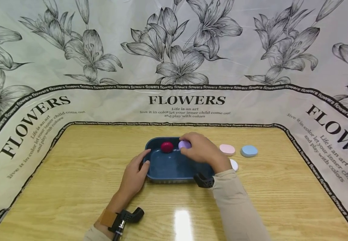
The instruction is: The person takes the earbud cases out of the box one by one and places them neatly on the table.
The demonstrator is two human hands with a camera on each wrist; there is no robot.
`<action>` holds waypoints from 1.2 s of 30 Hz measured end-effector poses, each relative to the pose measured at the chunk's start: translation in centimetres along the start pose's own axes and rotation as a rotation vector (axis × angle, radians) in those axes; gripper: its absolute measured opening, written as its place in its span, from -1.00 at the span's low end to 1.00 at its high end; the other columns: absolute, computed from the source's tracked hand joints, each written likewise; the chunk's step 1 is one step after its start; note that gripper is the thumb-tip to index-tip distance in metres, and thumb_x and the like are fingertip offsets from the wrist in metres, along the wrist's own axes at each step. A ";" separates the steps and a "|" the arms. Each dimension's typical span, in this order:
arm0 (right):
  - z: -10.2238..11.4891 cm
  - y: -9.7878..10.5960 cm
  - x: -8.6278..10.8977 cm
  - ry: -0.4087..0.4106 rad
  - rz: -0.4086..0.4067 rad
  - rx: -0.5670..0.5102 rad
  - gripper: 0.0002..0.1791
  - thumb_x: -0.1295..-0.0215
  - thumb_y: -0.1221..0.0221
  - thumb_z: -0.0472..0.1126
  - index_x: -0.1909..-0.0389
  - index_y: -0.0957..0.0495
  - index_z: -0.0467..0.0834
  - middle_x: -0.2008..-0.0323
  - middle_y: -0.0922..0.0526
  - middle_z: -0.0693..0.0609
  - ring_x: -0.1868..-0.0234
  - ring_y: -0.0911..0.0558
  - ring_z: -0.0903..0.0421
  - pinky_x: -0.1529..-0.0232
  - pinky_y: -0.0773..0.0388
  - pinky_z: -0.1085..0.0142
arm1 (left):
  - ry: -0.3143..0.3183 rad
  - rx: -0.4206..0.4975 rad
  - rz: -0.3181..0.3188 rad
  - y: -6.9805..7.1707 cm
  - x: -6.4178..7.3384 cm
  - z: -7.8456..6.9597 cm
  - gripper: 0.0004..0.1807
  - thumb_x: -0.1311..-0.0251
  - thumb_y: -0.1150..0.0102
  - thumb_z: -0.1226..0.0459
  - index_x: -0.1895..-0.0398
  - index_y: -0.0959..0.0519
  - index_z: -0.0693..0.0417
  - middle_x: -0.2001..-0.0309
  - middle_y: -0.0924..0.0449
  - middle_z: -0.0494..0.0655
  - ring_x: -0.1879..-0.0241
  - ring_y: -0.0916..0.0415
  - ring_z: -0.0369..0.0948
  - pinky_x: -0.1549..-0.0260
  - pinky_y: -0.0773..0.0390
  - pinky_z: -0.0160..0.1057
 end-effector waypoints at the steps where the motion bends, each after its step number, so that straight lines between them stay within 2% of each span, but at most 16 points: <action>1: -0.2 0.2 0.3 -0.005 -0.008 -0.004 -0.52 -0.36 -0.19 -0.11 -0.20 -0.55 -0.29 -0.03 -0.61 -0.13 0.08 -0.55 -0.02 0.02 -0.49 0.04 | -0.002 0.001 0.004 -0.2 0.0 -0.1 -0.55 -0.45 -0.02 0.15 -0.37 -0.48 -0.26 0.10 -0.56 -0.14 0.25 -0.42 -0.18 0.23 -0.41 -0.12; 7: -1.0 0.6 1.8 0.007 -0.052 -0.019 -0.51 -0.37 -0.20 -0.11 -0.23 -0.54 -0.29 -0.01 -0.61 -0.10 0.14 -0.55 0.02 0.08 -0.48 0.07 | -0.007 0.002 0.009 -0.7 -0.1 -0.4 -0.55 -0.44 -0.03 0.15 -0.37 -0.49 -0.23 0.04 -0.59 -0.08 0.21 -0.43 -0.16 0.20 -0.42 -0.10; 17: -2.1 0.7 3.7 -0.015 -0.132 -0.031 -0.49 -0.39 -0.20 -0.08 -0.27 -0.52 -0.24 -0.13 -0.58 -0.14 0.01 -0.58 -0.04 0.01 -0.51 0.00 | -0.001 0.008 0.026 -1.4 0.2 -0.4 -0.55 -0.46 -0.01 0.12 -0.38 -0.47 -0.26 0.02 -0.58 -0.12 0.19 -0.44 -0.17 0.17 -0.43 -0.09; 25: -1.9 1.3 4.4 0.012 -0.197 -0.048 -0.51 -0.39 -0.21 -0.07 -0.27 -0.53 -0.20 -0.12 -0.58 -0.13 0.03 -0.60 -0.03 0.03 -0.53 0.00 | 0.013 0.027 0.033 -1.2 0.2 0.0 -0.55 -0.48 0.00 0.13 -0.39 -0.47 -0.23 -0.08 -0.56 -0.10 0.09 -0.47 -0.16 0.08 -0.46 -0.03; 31: -1.8 1.1 4.8 0.038 -0.234 -0.070 -0.52 -0.39 -0.22 -0.05 -0.25 -0.56 -0.17 -0.01 -0.60 -0.06 0.10 -0.57 0.03 0.07 -0.54 0.04 | 0.033 0.031 0.031 -0.6 0.3 0.3 -0.55 -0.48 0.00 0.13 -0.40 -0.46 -0.24 -0.12 -0.55 -0.10 0.02 -0.48 -0.16 0.02 -0.46 -0.02; 36: -1.8 1.2 5.1 0.056 -0.289 -0.078 -0.53 -0.38 -0.23 -0.03 -0.23 -0.58 -0.15 0.01 -0.62 -0.03 0.14 -0.57 0.07 0.10 -0.55 0.07 | 0.030 0.035 0.024 -0.3 0.2 0.2 -0.55 -0.48 0.00 0.14 -0.40 -0.46 -0.24 -0.07 -0.55 -0.10 0.10 -0.45 -0.14 0.08 -0.45 -0.04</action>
Point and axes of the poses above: each hand's wrist, its own x-axis away from the middle knuckle, its own y-axis out of the back of the hand, z = x × y, the point moved 9 cm from there along -x, towards the middle knuckle
